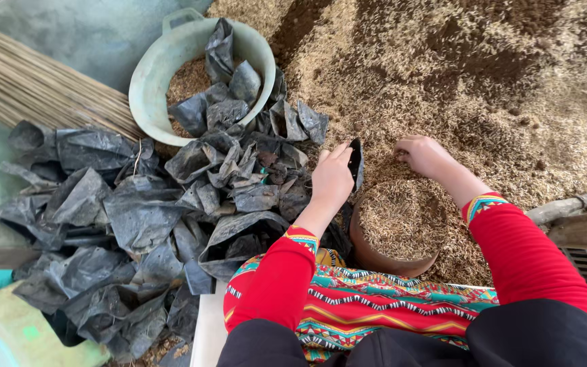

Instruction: The person fills small black plastic nursery pots with a soil and sawdust mixture by hand, then places the filled pots into a white plastic crate. The person repeats this process continuously.

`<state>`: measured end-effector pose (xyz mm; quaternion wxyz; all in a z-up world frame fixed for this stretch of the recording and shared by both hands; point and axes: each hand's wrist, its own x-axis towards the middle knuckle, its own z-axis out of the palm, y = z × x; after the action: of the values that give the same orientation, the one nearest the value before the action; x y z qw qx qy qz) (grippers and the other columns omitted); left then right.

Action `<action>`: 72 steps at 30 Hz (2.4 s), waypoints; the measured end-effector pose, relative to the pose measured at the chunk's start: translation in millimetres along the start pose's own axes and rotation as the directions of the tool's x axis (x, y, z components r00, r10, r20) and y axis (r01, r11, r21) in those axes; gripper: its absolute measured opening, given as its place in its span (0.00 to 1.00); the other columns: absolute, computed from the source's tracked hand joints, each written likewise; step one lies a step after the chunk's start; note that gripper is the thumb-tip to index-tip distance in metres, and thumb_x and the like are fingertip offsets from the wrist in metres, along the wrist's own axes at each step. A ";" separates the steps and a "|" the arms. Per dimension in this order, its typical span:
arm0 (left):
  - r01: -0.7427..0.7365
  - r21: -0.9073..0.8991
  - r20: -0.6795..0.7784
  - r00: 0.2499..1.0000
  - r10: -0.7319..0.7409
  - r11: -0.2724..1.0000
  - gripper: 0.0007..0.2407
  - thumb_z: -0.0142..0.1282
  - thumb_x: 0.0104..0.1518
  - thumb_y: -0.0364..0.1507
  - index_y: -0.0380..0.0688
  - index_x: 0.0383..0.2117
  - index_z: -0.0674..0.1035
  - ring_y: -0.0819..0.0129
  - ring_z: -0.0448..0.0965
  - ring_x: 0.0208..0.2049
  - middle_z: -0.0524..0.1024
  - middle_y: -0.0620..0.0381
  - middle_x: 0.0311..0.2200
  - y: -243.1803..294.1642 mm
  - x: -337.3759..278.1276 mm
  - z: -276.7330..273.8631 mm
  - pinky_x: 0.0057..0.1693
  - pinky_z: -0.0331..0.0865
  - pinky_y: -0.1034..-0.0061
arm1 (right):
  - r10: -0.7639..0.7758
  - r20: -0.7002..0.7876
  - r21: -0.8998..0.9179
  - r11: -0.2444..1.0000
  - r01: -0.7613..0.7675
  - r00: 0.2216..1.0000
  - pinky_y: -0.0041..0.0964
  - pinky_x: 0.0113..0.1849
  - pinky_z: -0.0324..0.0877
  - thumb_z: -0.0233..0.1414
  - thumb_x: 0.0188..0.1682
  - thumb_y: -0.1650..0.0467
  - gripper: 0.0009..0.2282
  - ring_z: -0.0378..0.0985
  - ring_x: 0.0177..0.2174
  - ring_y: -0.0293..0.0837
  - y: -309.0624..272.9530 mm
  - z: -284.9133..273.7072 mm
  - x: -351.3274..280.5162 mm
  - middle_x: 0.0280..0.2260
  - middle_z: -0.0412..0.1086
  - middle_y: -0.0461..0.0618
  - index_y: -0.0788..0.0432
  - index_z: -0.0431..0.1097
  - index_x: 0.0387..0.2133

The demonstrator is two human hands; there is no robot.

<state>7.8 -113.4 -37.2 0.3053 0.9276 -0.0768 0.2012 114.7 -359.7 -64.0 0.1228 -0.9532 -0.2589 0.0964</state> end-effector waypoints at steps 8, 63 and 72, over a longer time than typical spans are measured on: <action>0.089 0.000 0.013 0.996 -0.089 0.996 0.17 0.49 0.51 0.19 0.42 0.48 0.80 0.54 0.74 0.50 0.77 0.59 0.54 -0.5 3.7 -7.9 0.55 0.71 0.68 | 0.201 -0.043 0.092 0.976 -0.197 0.979 0.43 0.42 0.77 0.46 0.59 0.67 0.11 0.81 0.37 0.48 4.7 -0.6 -0.3 0.42 0.76 0.54 0.59 0.71 0.48; 0.244 -0.236 0.162 0.964 -0.209 0.941 0.17 0.52 0.51 0.23 0.37 0.48 0.81 0.46 0.80 0.42 0.79 0.39 0.39 9.1 15.1 20.5 0.51 0.73 0.60 | 0.368 -0.041 0.384 0.864 -0.325 0.929 0.44 0.48 0.79 0.50 0.56 0.66 0.14 0.82 0.44 0.49 -62.2 -68.3 -17.9 0.54 0.70 0.59 0.57 0.70 0.52; 0.176 -0.066 0.183 0.970 -0.162 0.982 0.16 0.50 0.54 0.24 0.44 0.47 0.83 0.49 0.76 0.49 0.81 0.44 0.41 5.8 18.5 19.7 0.55 0.71 0.61 | 0.400 0.300 0.032 0.903 -0.428 0.866 0.59 0.52 0.67 0.57 0.48 0.48 0.36 0.63 0.56 0.68 -23.3 -10.5 -7.8 0.66 0.44 0.71 0.39 0.54 0.70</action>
<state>29.5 -130.1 -40.7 0.3508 0.9317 -0.0324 0.0881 99.7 -346.2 -46.4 0.1066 -0.9553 -0.0584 0.2696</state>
